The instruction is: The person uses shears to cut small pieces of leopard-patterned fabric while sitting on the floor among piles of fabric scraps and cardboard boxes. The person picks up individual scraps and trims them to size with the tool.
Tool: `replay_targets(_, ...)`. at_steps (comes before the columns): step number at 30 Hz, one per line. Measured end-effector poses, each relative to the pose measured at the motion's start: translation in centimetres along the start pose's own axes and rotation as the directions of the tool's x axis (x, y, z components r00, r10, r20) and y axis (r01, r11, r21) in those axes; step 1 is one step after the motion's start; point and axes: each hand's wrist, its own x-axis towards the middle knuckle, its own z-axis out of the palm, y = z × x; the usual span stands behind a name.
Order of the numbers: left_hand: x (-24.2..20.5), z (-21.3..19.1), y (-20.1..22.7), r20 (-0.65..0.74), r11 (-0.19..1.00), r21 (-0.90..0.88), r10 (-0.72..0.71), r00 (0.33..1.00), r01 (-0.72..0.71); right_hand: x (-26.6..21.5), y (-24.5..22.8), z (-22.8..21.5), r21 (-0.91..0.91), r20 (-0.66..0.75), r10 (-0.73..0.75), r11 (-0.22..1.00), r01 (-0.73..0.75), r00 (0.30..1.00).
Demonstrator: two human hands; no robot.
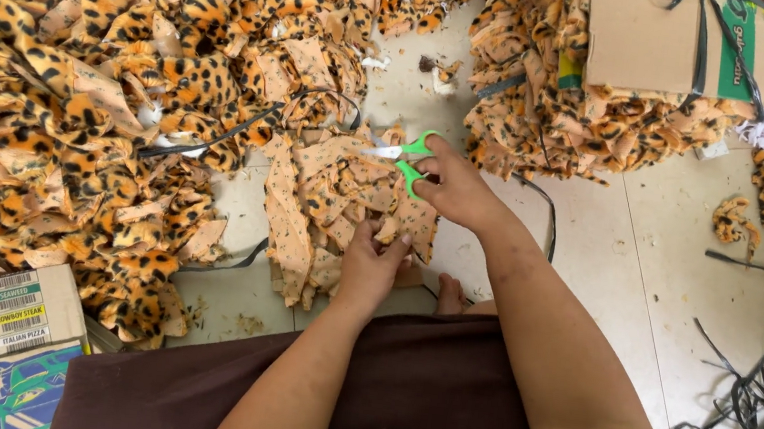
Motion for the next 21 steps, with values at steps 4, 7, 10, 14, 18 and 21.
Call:
replay_targets(4,2.5,-0.8,-2.1,-0.047,0.969,0.241,-0.043,0.998,0.053,2.0,-2.6,0.8,-0.234,0.156,-0.013,0.971,0.05,0.988)
replay_targets(7,0.4,-0.7,2.1,-0.06,0.937,0.305,-0.161,0.985,0.172,3.0,-2.1,1.6,-0.055,0.063,0.037,0.998,-0.033,0.997)
replay_targets(10,-1.6,-1.2,5.5,-0.068,0.743,0.665,-0.031,0.997,0.068,5.5,3.8,0.9,0.142,-0.076,0.011,0.99,0.0,0.997)
replay_targets(14,-1.7,-0.2,3.6,-0.011,0.538,0.829,0.291,0.957,-0.154,2.9,3.7,-0.3,-0.042,-0.082,0.077,0.996,-0.081,0.994)
replay_targets(18,-0.5,-0.3,0.6,0.173,0.18,0.931,0.548,0.819,-0.317,0.4,0.3,0.9,0.075,0.069,0.097,0.992,-0.102,0.993)
replay_targets(21,-0.9,-0.6,0.6,0.204,0.21,0.927,0.413,0.887,-0.311,-0.1,0.2,2.6,0.005,0.109,0.141,0.99,-0.142,0.984)
